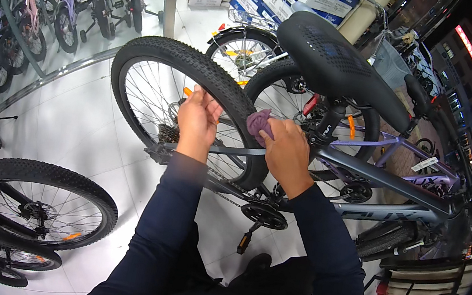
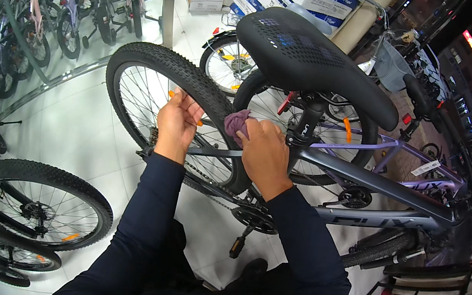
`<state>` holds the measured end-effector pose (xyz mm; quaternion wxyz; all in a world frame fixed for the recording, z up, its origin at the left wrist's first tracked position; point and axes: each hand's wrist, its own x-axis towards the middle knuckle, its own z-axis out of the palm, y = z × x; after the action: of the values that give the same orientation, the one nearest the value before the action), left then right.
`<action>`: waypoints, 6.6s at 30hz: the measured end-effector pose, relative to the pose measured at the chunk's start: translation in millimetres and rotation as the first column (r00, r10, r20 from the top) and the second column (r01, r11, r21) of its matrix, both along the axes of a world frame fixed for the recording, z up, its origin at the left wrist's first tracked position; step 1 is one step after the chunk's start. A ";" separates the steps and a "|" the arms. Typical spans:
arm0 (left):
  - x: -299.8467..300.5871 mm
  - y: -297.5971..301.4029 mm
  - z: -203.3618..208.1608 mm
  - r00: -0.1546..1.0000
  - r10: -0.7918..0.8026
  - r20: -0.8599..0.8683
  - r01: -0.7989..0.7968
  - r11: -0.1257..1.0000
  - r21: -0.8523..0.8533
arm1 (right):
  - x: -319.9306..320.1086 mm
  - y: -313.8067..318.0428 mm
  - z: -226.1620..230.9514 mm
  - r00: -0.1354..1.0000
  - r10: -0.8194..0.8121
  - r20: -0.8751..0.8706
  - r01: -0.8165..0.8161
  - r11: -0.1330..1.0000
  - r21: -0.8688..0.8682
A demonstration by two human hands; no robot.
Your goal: The person wipes the frames, tires, and seats of two bicycles in a bicycle shop using a purple cloth. They clean the rear and front wheels, the seat, and the frame of a purple bicycle, then repeat the process on a dark gray bicycle.
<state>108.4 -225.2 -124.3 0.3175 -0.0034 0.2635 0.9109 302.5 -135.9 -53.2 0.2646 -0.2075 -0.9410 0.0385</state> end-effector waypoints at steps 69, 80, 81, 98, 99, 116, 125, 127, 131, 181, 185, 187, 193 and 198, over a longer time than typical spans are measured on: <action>-266.2 -109.2 -223.0 0.923 0.198 -0.331 -0.340 0.016 -0.940 | 32.6 70.5 167.4 0.953 0.006 -0.304 0.015 0.998 0.067; -106.5 -22.0 -7.7 0.425 0.352 -0.834 -0.880 0.374 -0.291 | 8.5 46.1 168.7 0.942 -0.017 -0.335 0.122 0.948 0.295; -68.3 -13.6 -6.2 0.549 0.340 -0.764 -0.781 0.534 -0.324 | 6.5 44.1 169.0 0.947 -0.002 -0.321 0.116 0.935 0.334; 74.3 -34.6 -12.3 0.312 -0.408 -0.858 -0.423 0.749 -0.511 | -2.2 39.0 169.4 0.913 -0.054 -0.405 0.219 0.902 0.372; 80.2 -34.4 -10.4 0.423 -0.395 -0.815 -0.396 0.729 -0.559 | -2.1 39.0 169.3 0.916 -0.079 -0.393 0.228 0.909 0.349; 53.8 6.0 35.2 -0.145 -0.263 -0.954 -0.782 0.622 -0.052 | -4.4 54.2 165.2 0.899 -0.008 -0.438 0.211 0.885 0.415; -145.6 -36.6 71.2 0.354 -0.142 -0.924 -0.865 0.325 -0.381 | -8.2 54.4 161.8 0.897 -0.011 -0.443 0.224 0.873 0.433; -167.3 -48.6 75.3 0.348 -0.247 -0.904 -0.884 0.236 -0.404 | -9.1 50.2 161.1 0.881 0.018 -0.472 0.219 0.869 0.443; -180.9 -38.1 85.8 0.003 -0.293 -0.956 -0.926 0.360 -0.113 | -6.7 43.9 163.2 0.893 -0.013 -0.450 0.222 0.882 0.415; -180.4 -45.6 101.0 0.118 -0.517 -0.848 -0.886 0.331 -0.326 | -16.5 52.8 157.6 0.874 -0.031 -0.485 0.264 0.868 0.421; -211.2 -61.7 64.6 0.190 -0.404 -0.895 -0.837 0.411 -0.363 | -17.3 47.6 156.5 0.898 -0.132 -0.420 0.317 0.855 0.409; -183.3 -46.4 53.7 0.010 -0.292 -0.956 -0.878 0.456 -0.148 | -17.0 46.2 155.7 0.883 -0.097 -0.459 0.314 0.849 0.425; -5.4 13.4 74.2 -0.718 -0.243 -0.652 -0.447 0.879 0.165 | -15.1 47.0 156.4 0.872 -0.050 -0.487 0.289 0.855 0.429; 23.4 23.9 61.7 -0.807 -0.238 -0.541 -0.336 0.938 0.088 | -9.9 49.0 158.7 0.879 0.001 -0.477 0.232 0.873 0.430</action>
<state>131.8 -201.3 -62.6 -0.2456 0.7890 0.5098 0.2392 292.5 -86.9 105.6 0.5256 -0.1786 -0.8160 -0.1612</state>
